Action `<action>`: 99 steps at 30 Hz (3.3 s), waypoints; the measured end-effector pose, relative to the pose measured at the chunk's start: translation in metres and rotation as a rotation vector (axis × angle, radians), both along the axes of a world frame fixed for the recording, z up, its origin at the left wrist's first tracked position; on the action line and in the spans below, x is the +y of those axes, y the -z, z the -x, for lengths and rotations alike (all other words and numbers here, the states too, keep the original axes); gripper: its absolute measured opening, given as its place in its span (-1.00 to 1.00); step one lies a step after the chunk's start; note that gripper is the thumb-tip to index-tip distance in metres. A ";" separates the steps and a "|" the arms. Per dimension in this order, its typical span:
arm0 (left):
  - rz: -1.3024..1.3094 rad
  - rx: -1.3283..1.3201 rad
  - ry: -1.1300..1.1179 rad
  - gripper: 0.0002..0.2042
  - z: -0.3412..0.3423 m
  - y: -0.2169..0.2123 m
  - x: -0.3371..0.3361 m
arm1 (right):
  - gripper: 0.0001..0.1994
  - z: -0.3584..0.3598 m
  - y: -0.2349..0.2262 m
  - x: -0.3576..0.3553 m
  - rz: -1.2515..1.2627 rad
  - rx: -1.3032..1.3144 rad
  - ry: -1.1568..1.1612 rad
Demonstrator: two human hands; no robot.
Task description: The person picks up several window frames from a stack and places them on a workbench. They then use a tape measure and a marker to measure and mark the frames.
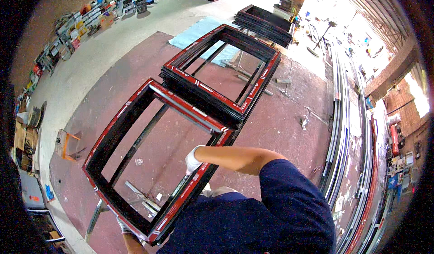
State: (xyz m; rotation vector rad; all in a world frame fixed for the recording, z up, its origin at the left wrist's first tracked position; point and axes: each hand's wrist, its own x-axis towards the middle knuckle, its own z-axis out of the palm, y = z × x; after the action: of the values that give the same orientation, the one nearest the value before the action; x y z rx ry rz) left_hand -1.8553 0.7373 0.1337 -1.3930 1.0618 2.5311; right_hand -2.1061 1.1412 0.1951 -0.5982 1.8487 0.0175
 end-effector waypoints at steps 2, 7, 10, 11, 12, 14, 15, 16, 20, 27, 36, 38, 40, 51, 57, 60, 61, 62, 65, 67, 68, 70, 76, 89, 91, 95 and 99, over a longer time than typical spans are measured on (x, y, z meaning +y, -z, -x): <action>-0.013 0.018 -0.001 -0.29 0.007 0.002 0.004 | -0.39 0.014 0.005 0.009 -0.041 0.027 0.007; -0.109 0.054 -0.034 -0.27 0.013 0.019 0.002 | -0.34 0.011 0.000 0.017 -0.001 0.107 0.023; -0.126 0.102 -0.048 -0.28 0.011 0.044 -0.009 | -0.35 0.012 -0.003 0.017 -0.037 0.082 0.029; -0.136 0.107 -0.062 -0.30 0.012 0.045 -0.008 | -0.35 0.013 -0.004 0.017 -0.048 0.072 0.025; -0.120 0.073 -0.075 -0.32 0.012 0.046 -0.006 | -0.35 0.013 -0.004 0.018 -0.042 0.074 0.014; -0.050 0.150 -0.017 -0.32 0.003 0.086 -0.031 | -0.36 0.014 0.000 0.019 -0.057 0.068 0.006; -0.011 0.194 0.006 -0.32 -0.003 0.110 -0.046 | -0.36 0.016 0.003 0.016 -0.061 0.071 -0.004; 0.112 0.158 -0.010 -0.34 0.002 0.111 -0.046 | -0.34 0.016 0.013 0.022 -0.054 0.097 -0.021; -0.023 0.182 -0.051 -0.29 -0.009 0.137 -0.058 | -0.28 0.020 0.025 0.027 -0.056 0.125 -0.042; 0.113 0.102 -0.006 -0.20 -0.001 0.055 0.000 | -0.44 0.022 0.031 0.036 -0.114 0.234 -0.105; 0.091 0.150 -0.048 -0.43 0.009 0.079 0.005 | -0.45 0.021 0.048 0.052 -0.083 0.432 -0.147; 0.278 0.124 -0.043 -0.34 -0.008 0.085 0.008 | -0.48 0.018 0.034 0.038 -0.068 0.516 -0.082; 0.718 0.042 -0.032 -0.40 -0.046 0.106 0.011 | -0.57 0.007 0.032 0.030 0.285 0.693 0.041; 1.238 -0.437 -0.256 -0.79 -0.434 0.045 0.037 | -0.64 -0.220 -0.035 -0.176 1.233 0.981 -0.077; 0.686 -0.951 -0.288 -0.56 -0.736 0.149 0.152 | -0.60 -0.400 -0.045 -0.295 1.465 0.651 -0.395; 0.551 -1.015 -0.330 -0.55 -0.802 0.135 0.209 | -0.61 -0.447 0.013 -0.322 1.369 0.554 -0.536; 0.518 -1.034 -0.383 -0.55 -0.823 0.145 0.232 | -0.63 -0.465 0.029 -0.331 1.320 0.521 -0.577; 0.458 -0.970 -0.566 -0.54 -0.841 0.165 0.261 | -0.68 -0.486 0.041 -0.341 1.242 0.478 -0.608; 0.306 -0.918 -0.670 -0.54 -0.844 0.165 0.282 | -0.77 -0.542 0.069 -0.369 1.183 0.370 -0.730; 0.322 -0.899 -0.641 -0.54 -0.831 0.160 0.274 | -0.81 -0.574 0.079 -0.391 1.205 0.324 -0.814; 0.348 -0.925 -0.620 -0.53 -0.826 0.171 0.270 | -0.82 -0.587 0.084 -0.407 1.205 0.304 -0.869; 0.378 -0.904 -0.569 -0.50 -0.820 0.167 0.230 | -0.87 -0.612 0.094 -0.446 1.243 0.266 -0.946; 0.584 -0.947 -0.482 -0.46 -0.879 0.119 0.110 | -0.86 -0.713 0.120 -0.593 1.216 0.144 -0.998; -0.013 -1.258 -0.820 -0.53 -1.053 0.172 0.092 | -0.67 -0.965 0.151 -0.865 0.926 -0.173 -1.405; -0.039 -1.308 -0.877 -0.50 -1.039 0.180 0.072 | -0.67 -0.988 0.154 -0.901 0.897 -0.114 -1.482; -0.035 -1.074 -0.578 -0.57 -1.032 0.245 0.076 | -0.73 -1.038 0.166 -0.949 0.952 -0.188 -1.424; -0.078 -0.890 -0.547 -0.60 -1.070 0.258 0.014 | -0.83 -1.108 0.165 -0.976 0.944 -0.210 -1.420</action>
State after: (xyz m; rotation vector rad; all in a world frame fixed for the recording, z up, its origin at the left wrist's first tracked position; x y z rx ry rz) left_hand -0.7851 0.7516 -0.1246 -2.6470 0.4343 1.7245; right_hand -0.9979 0.1647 0.0297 -2.3351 0.7971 0.0201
